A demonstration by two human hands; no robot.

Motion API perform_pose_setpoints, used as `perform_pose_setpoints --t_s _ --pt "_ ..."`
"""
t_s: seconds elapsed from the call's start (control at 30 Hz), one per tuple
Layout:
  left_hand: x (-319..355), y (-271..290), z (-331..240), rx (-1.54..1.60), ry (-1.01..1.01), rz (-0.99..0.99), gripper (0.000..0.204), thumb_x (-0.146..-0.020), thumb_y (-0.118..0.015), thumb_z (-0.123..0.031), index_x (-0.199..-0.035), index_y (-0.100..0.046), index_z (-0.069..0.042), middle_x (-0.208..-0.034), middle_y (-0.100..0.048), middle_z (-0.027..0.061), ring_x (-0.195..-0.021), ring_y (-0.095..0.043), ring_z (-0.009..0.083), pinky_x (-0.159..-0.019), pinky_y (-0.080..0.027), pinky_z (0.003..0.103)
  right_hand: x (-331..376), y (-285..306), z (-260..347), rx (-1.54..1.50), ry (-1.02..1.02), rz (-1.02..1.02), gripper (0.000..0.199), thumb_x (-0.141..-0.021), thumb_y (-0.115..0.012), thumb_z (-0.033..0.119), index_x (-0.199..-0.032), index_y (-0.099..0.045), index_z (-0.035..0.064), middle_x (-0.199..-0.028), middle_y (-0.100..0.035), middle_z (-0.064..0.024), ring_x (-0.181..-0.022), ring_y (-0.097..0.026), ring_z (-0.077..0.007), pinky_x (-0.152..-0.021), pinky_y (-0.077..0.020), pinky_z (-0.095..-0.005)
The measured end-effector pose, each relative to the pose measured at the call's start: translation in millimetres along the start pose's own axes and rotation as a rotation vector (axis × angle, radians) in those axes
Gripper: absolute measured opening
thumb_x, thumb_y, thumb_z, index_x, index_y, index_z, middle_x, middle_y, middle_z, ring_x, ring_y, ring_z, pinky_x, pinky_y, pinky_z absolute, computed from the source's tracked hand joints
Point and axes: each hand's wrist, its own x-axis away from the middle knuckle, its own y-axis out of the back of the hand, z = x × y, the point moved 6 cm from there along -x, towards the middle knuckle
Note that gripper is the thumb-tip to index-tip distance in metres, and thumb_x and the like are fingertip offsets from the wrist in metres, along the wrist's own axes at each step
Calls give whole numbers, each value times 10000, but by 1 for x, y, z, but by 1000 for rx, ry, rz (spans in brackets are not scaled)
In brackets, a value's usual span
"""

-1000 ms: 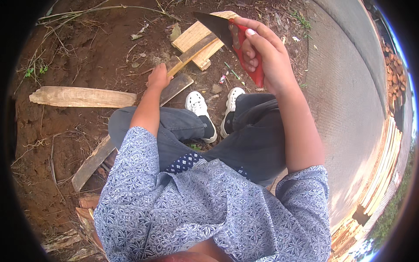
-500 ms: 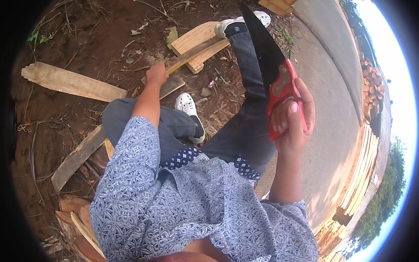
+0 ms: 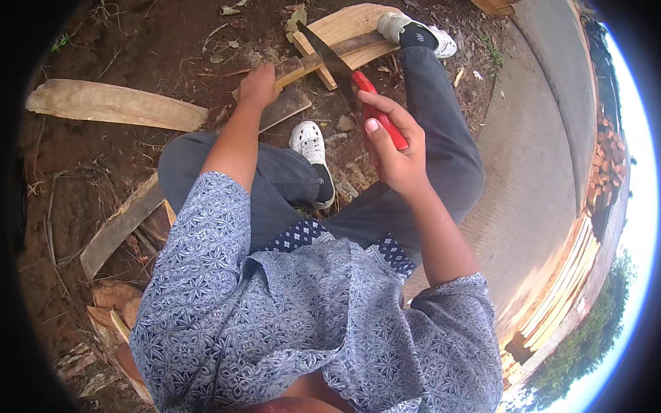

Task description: The person sits on the ground and uses a red hand saw to cut a piece of wood. They hold the wood steady with their left hand and saw through it with their right hand, then lift the cut piece to inspect it.

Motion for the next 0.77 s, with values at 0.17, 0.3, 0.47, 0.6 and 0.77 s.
perform_pose_setpoints --t_s 0.17,0.3,0.47,0.6,0.77 --pt "-4 -1 -3 -35 22 5 570 -804 -864 -389 -1177 -573 -72 -1148 -710 166 -1071 -706 364 -872 -581 481 -18 1 -49 35 -69 66 360 -1015 -590 118 -1364 -633 42 -846 -593 54 -645 -485 -8 -587 -383 -196" --pt "-7 1 -2 -75 42 42 603 -778 -879 -437 -1159 -578 -80 -1039 -754 163 -992 -736 361 -826 -589 484 -22 2 -64 175 -2 127 375 -995 -613 118 -1362 -642 47 -894 -633 12 -719 -554 -45 -680 -462 -244" --pt "-5 8 -5 -101 52 45 638 -759 -888 -458 -1169 -574 -83 -1009 -760 164 -970 -739 362 -815 -588 485 -13 14 -77 79 -145 52 424 -988 -647 125 -1400 -620 29 -917 -660 -11 -703 -576 -40 -650 -469 -237" --pt "-3 5 -4 -112 54 45 637 -767 -884 -442 -1182 -562 -83 -1019 -760 162 -978 -737 362 -826 -585 486 -1 25 -94 183 -228 -38 529 -991 -665 137 -1488 -532 12 -855 -659 -7 -683 -574 -29 -615 -462 -232" --pt "-7 -2 0 -122 53 19 637 -770 -880 -446 -1196 -555 -102 -1073 -754 172 -1006 -732 362 -851 -581 497 -4 23 -115 179 -106 -141 613 -993 -689 179 -1543 -466 23 -936 -738 -68 -758 -648 -66 -759 -516 -209"
